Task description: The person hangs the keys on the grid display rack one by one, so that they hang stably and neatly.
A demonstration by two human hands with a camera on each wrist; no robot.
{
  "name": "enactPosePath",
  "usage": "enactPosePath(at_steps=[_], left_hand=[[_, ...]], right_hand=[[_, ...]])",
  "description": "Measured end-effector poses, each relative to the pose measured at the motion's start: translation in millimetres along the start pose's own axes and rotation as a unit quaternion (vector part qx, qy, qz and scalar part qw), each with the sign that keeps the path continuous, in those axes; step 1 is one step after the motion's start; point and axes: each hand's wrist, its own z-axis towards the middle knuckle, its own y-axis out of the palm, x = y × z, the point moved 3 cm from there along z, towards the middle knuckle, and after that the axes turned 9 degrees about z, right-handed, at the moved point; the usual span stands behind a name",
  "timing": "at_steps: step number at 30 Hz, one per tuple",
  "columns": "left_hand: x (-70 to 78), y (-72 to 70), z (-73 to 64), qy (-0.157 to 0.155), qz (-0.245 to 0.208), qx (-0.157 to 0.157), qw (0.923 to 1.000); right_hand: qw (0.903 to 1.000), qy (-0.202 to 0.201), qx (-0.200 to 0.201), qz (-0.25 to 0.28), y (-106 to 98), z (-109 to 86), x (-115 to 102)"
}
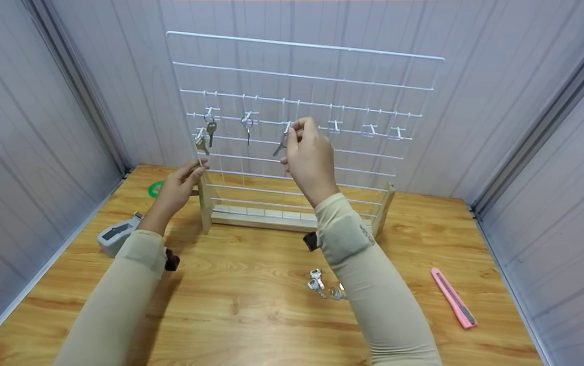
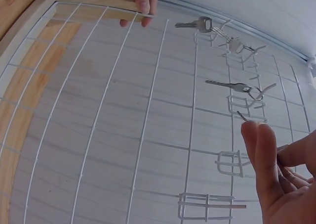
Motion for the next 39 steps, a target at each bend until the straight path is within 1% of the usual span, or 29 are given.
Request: enactPosePath(at_steps=[6, 9, 14, 18, 24, 29, 34, 37, 39], left_hand=[[-1.2, 1.8, 1.1, -0.007, -0.009, -0.004, 0.9999], [-2.0, 2.3, 1.6, -0.011, -0.012, -0.005, 0.9999], [-1.6, 3.2, 1.6, -0.016, -0.011, -0.005, 0.9998], [-2.2, 3.4, 1.4, -0.016, -0.010, -0.005, 0.9998], [-2.9, 1.8, 1.3, -0.008, -0.014, -0.004, 0.9999], [-3.2, 1.5, 1.5, -0.003, -0.008, -0.007, 0.9999], [-4.1, 1.3, 0.8, 0.001, -0.009, -0.008, 0.9999], [-3.2, 1.0, 0.7, 0.005, -0.013, -0.004, 0.9999], [-1.9, 0.8, 1.2, 0.009, -0.013, -0.001, 0.9999]], right_hand=[[0.9998, 0.014, -0.005, -0.011, 3.4, 3.0, 3.7], [0.9998, 0.014, -0.007, -0.015, 3.1, 3.1, 5.4], [0.9994, 0.006, -0.004, -0.033, -3.7, -0.8, 4.4], [0.9999, 0.002, 0.003, -0.015, -12.5, -9.0, -1.2], [0.9992, -0.010, 0.006, 0.039, -30.8, -34.4, -15.8], [0.9992, -0.015, 0.003, 0.037, -47.4, -61.9, -18.6], [0.9997, -0.011, 0.001, 0.020, -61.6, -85.0, -6.4], [0.9998, 0.003, -0.009, 0.015, -67.1, -95.6, 8.9], [0.9995, 0.020, -0.024, 0.008, -68.9, -102.1, 23.0]])
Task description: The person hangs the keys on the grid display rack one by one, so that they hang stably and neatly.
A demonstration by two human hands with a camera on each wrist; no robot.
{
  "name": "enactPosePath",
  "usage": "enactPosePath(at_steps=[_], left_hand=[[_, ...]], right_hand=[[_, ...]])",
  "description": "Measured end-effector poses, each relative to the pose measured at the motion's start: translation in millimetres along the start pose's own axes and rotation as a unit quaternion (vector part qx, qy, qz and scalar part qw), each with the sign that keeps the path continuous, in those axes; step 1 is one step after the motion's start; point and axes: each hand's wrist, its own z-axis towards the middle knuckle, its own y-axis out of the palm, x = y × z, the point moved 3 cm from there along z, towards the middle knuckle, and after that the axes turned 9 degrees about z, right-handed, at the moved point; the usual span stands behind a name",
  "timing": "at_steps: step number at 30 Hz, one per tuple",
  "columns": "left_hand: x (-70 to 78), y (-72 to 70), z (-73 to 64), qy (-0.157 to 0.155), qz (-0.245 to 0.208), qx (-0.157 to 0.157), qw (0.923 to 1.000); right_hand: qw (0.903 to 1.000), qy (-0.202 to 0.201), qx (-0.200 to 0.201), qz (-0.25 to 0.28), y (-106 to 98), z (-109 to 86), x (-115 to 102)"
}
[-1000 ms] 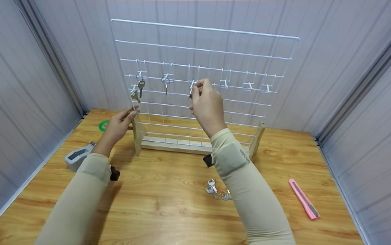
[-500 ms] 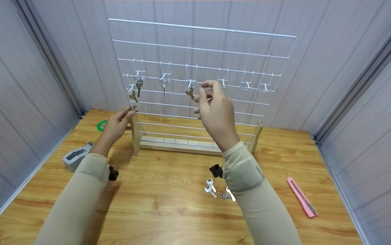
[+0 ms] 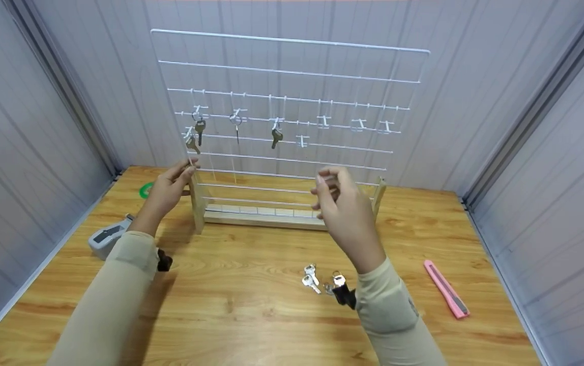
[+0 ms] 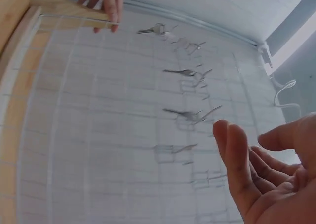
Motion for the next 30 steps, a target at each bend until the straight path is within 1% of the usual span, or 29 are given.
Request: enactPosePath(at_steps=[3, 6, 8, 11, 16, 19, 23, 27, 30], left_hand=[[0.4, -1.0, -0.1, 0.001, -0.001, 0.006, 1.0000], [0.2, -0.9, 0.0, 0.001, -0.001, 0.005, 1.0000], [0.0, -0.5, 0.2, -0.001, -0.002, 0.003, 1.0000], [-0.2, 0.0, 0.5, -0.004, 0.000, 0.001, 1.0000], [-0.5, -0.1, 0.2, -0.004, 0.001, -0.004, 1.0000], [-0.9, -0.3, 0.4, -0.001, 0.002, -0.001, 1.0000], [-0.6, -0.4, 1.0, -0.003, 0.006, 0.004, 1.0000], [0.2, -0.3, 0.6, -0.007, 0.005, 0.003, 1.0000], [0.4, -0.4, -0.4, -0.012, 0.000, -0.005, 0.9999]], right_hand=[[0.9982, 0.044, -0.036, -0.021, 4.1, -8.1, 26.9], [0.9915, 0.092, -0.074, -0.056, 12.3, -17.7, 57.7], [0.9853, 0.117, -0.097, -0.078, 18.8, -23.8, 78.3], [0.9760, 0.151, -0.126, -0.094, 27.8, -31.7, 107.2], [0.9566, 0.209, -0.165, -0.119, 40.4, -42.8, 144.7], [0.9445, 0.220, -0.191, -0.151, 47.5, -49.0, 158.4], [0.9316, 0.216, -0.212, -0.201, 56.3, -53.1, 167.8], [0.9240, 0.204, -0.206, -0.249, 63.5, -52.4, 172.0], [0.9197, 0.204, -0.194, -0.273, 67.2, -51.8, 173.9]])
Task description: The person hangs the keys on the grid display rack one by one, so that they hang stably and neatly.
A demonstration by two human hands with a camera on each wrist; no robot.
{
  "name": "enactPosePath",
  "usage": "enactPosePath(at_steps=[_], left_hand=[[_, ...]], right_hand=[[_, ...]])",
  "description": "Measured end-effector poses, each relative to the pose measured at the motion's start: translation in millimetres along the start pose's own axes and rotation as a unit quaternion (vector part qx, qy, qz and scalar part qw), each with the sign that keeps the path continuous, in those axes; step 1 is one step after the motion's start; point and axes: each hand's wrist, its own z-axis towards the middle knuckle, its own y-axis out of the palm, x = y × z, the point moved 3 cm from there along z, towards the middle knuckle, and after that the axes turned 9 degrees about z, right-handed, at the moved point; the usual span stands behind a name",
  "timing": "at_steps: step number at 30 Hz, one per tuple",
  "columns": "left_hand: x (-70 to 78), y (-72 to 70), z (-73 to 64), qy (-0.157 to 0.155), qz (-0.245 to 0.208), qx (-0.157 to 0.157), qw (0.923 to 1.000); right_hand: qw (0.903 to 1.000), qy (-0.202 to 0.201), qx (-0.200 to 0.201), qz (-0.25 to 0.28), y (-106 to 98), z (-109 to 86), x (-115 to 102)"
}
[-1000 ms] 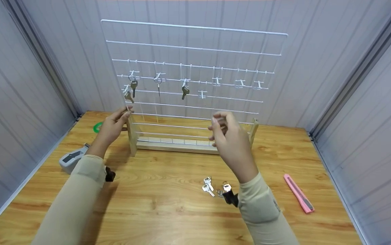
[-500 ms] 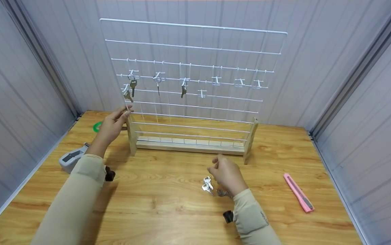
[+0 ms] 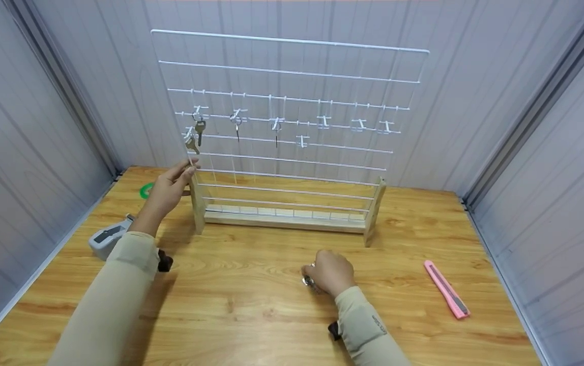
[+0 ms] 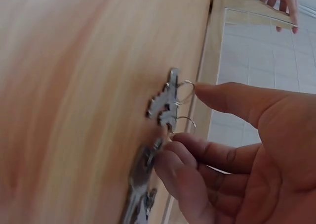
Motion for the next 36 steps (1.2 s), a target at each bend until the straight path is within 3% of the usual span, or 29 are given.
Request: enactPosePath(at_steps=[4, 11, 29, 36], left_hand=[[0.5, 0.0, -1.0, -0.002, -0.001, -0.003, 1.0000], [1.2, 0.4, -0.1, 0.004, 0.003, 0.001, 1.0000], [-1.4, 0.0, 0.3, -0.013, 0.000, -0.002, 0.9999], [-0.4, 0.2, 0.3, -0.009, -0.005, -0.003, 0.9999]], right_hand=[[0.9998, 0.009, 0.011, -0.012, 3.0, 2.0, -0.3], [0.9995, -0.016, 0.020, -0.017, 6.5, 5.5, -1.9], [0.9986, -0.023, -0.012, 0.045, 9.9, 14.8, 0.3], [0.9987, -0.015, -0.002, 0.050, 9.8, 17.1, 0.5]])
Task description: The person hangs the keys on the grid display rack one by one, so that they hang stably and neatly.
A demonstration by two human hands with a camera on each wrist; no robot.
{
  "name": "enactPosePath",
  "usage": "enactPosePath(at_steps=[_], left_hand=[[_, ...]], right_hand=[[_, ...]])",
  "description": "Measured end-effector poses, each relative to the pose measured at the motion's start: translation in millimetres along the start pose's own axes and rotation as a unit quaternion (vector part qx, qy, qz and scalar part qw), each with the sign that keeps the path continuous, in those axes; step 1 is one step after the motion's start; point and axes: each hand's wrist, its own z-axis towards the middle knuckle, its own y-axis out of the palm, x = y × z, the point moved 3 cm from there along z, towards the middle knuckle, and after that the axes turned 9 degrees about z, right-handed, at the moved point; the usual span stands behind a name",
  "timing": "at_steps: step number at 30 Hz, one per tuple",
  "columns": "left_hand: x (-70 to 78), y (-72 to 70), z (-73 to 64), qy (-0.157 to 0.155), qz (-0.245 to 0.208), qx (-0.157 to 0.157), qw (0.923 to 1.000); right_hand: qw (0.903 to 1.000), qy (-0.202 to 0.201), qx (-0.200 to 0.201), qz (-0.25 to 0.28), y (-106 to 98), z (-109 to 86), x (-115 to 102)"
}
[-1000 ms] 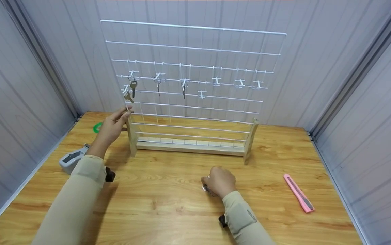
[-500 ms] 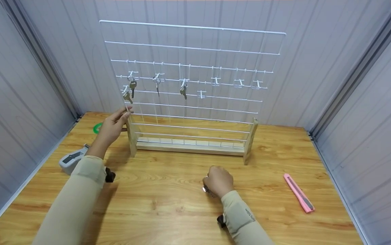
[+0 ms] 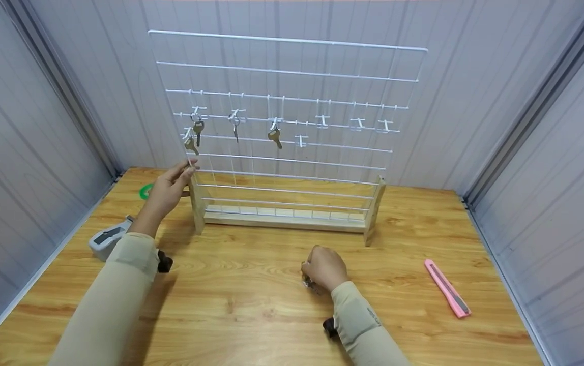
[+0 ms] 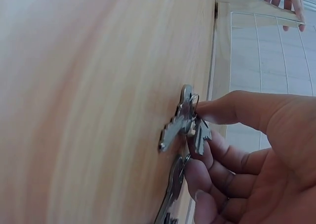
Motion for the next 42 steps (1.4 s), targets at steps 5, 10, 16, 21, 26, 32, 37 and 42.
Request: enactPosePath(at_steps=[5, 10, 16, 21, 26, 32, 37, 42], left_hand=[[0.1, 0.0, 0.3, 0.000, -0.007, 0.001, 1.0000], [0.5, 0.4, -0.8, 0.010, 0.003, 0.005, 0.9999], [0.8, 0.5, -1.7, 0.018, 0.001, 0.011, 0.9998], [0.6, 0.2, -1.5, 0.017, 0.002, 0.012, 0.9998], [1.1, 0.0, -2.1, 0.014, 0.004, 0.008, 0.9999], [1.4, -0.6, -1.0, 0.017, 0.011, 0.011, 0.9997], [1.7, -0.2, -1.0, 0.015, 0.009, 0.010, 0.9998], [2.0, 0.3, -2.4, 0.007, 0.008, 0.010, 0.9999]], right_hand=[[0.9998, 0.002, -0.015, 0.015, 2.2, -0.8, -1.2], [0.9997, -0.012, -0.017, 0.010, 4.7, -3.7, -5.0], [0.9993, -0.034, -0.008, -0.015, 6.4, -3.9, -10.4], [0.9991, -0.041, -0.008, -0.007, 6.6, -3.9, -11.9], [0.9982, -0.051, -0.011, 0.030, 5.5, -4.6, -13.8], [0.9929, -0.075, -0.007, 0.093, 0.6, -5.7, -20.8], [0.9848, -0.099, -0.005, 0.143, -7.0, -9.4, -29.5], [0.9709, -0.128, -0.001, 0.202, -14.6, -13.0, -37.5]])
